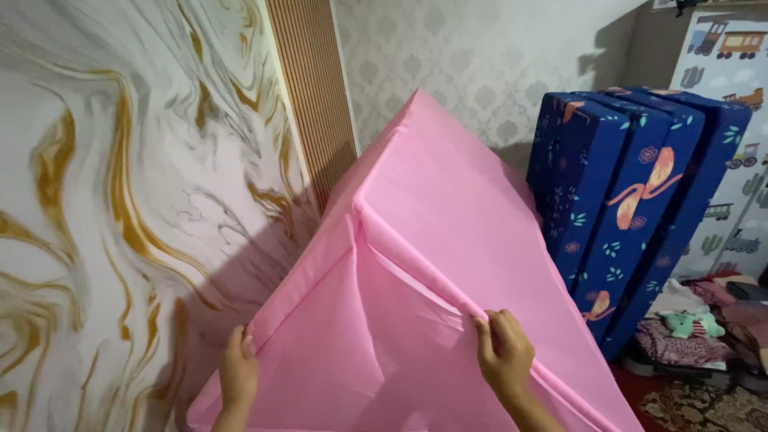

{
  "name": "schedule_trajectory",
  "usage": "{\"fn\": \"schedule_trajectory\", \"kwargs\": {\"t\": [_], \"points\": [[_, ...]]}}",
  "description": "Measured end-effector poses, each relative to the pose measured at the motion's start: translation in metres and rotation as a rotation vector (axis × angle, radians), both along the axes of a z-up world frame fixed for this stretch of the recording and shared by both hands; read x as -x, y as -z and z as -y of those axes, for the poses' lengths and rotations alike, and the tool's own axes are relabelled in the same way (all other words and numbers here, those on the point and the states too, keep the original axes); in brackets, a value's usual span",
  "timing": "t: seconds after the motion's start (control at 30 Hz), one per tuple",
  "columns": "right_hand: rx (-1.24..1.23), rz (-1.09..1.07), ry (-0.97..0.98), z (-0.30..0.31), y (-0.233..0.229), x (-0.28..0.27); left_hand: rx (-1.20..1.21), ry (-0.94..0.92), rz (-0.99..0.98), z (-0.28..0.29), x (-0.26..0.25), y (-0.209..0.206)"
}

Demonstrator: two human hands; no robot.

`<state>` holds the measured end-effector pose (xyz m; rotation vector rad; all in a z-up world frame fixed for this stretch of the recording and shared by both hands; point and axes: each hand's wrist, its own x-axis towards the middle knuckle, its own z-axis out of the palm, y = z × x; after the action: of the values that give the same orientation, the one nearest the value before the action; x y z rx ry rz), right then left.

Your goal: The person straightens a play tent and moves a folding mattress in a bedroom.

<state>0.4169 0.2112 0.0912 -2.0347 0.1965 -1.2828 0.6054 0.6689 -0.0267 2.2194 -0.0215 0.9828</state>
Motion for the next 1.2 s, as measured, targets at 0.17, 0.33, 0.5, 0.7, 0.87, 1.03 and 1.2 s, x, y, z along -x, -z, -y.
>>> {"fn": "schedule_trajectory", "kwargs": {"t": [0.17, 0.33, 0.5, 0.7, 0.87, 1.03, 1.2], "points": [[0.006, 0.027, -0.007, 0.018, 0.006, -0.036, 0.187, 0.073, -0.08, 0.031, 0.0, -0.028], [0.031, 0.041, 0.009, 0.036, 0.015, -0.075, 0.072, 0.006, -0.066, 0.053, -0.031, -0.035], [0.008, -0.009, 0.024, 0.034, 0.014, -0.113, 0.214, 0.174, 0.089, 0.064, -0.07, -0.043], [0.009, -0.028, 0.071, 0.032, 0.023, -0.162, 0.224, 0.161, -0.188, 0.064, -0.129, -0.048], [0.087, 0.007, 0.143, 0.031, 0.018, -0.185, 0.194, 0.254, 0.024, 0.074, -0.157, -0.055], [0.037, -0.03, 0.14, 0.047, 0.026, -0.208, 0.122, 0.254, 0.089, 0.084, -0.178, -0.055], [0.032, -0.02, 0.122, 0.054, 0.019, -0.229, 0.137, 0.297, 0.096, 0.097, -0.198, -0.061]]}}
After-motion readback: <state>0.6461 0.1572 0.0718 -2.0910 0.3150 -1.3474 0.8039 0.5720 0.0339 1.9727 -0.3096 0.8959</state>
